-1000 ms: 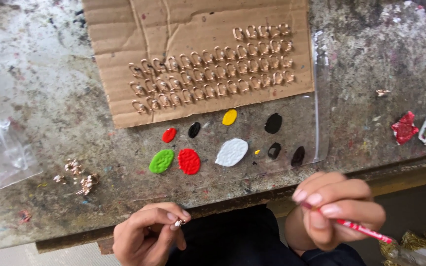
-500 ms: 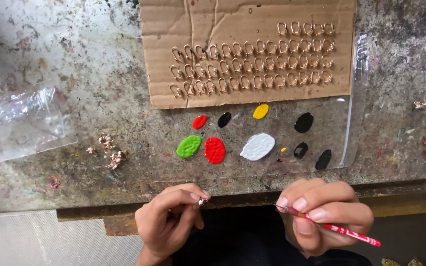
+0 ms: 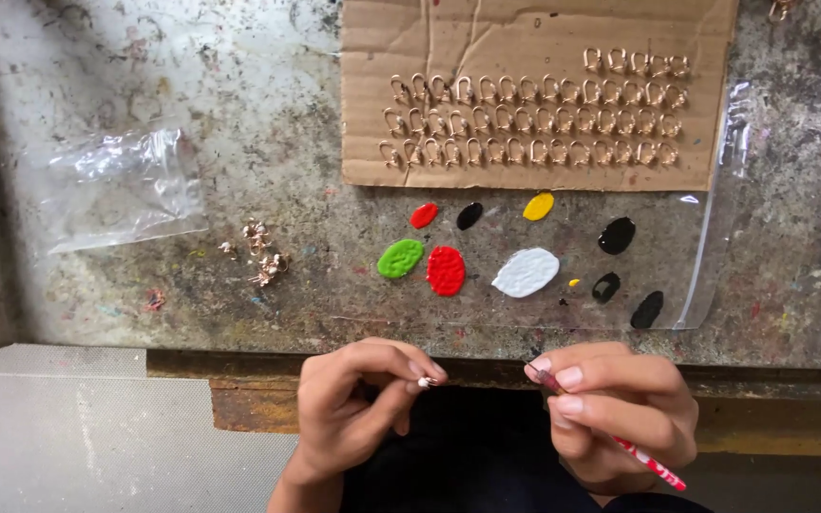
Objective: Applying colored paint to small jewelry components using a fine-tipped brush.
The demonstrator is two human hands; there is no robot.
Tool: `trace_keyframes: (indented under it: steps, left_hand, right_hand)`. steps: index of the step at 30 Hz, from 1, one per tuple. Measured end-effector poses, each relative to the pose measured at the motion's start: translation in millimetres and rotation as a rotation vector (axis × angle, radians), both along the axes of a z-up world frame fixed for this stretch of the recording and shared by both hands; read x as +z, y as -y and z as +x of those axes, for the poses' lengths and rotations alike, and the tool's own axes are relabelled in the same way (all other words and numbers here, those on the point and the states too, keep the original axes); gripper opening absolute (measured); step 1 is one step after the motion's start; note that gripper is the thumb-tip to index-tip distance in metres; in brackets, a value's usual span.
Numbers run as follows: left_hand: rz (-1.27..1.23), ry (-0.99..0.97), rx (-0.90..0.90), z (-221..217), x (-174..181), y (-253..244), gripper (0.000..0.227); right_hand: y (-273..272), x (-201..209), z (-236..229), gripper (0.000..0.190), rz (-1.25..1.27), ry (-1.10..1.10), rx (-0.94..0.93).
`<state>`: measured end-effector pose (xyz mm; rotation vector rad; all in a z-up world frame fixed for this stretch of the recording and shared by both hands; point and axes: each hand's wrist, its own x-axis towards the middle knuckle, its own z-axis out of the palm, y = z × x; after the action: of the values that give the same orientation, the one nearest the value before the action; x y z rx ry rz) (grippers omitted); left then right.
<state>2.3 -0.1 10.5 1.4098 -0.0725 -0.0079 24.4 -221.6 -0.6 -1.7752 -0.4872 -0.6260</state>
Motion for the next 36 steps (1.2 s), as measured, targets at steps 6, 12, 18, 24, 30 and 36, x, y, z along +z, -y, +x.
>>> trace_keyframes:
  steps: [6,12,18,24,30,36]
  left_hand:
    - [0.043,0.020,-0.052,6,4,6,0.006]
    - [0.102,0.047,-0.058,6,-4,0,0.004]
    - [0.116,0.025,-0.081,5,-10,-6,0.007]
    - [0.099,0.032,-0.089,7,-12,-7,0.006]
    - [0.095,0.039,-0.093,8,-12,-8,0.004]
    - [0.107,0.052,-0.098,8,-12,-9,0.003]
  right_hand:
    - [-9,13,3,0.008,0.101,-0.099,0.198]
    - [-35,33,15,0.008,-0.069,-0.271,0.272]
    - [-34,21,12,0.010,-0.199,-0.192,0.202]
    - [-35,17,12,0.012,-0.228,-0.179,0.178]
    - [-37,14,12,0.011,-0.222,-0.151,0.156]
    - [-36,13,10,0.013,-0.219,-0.148,0.166]
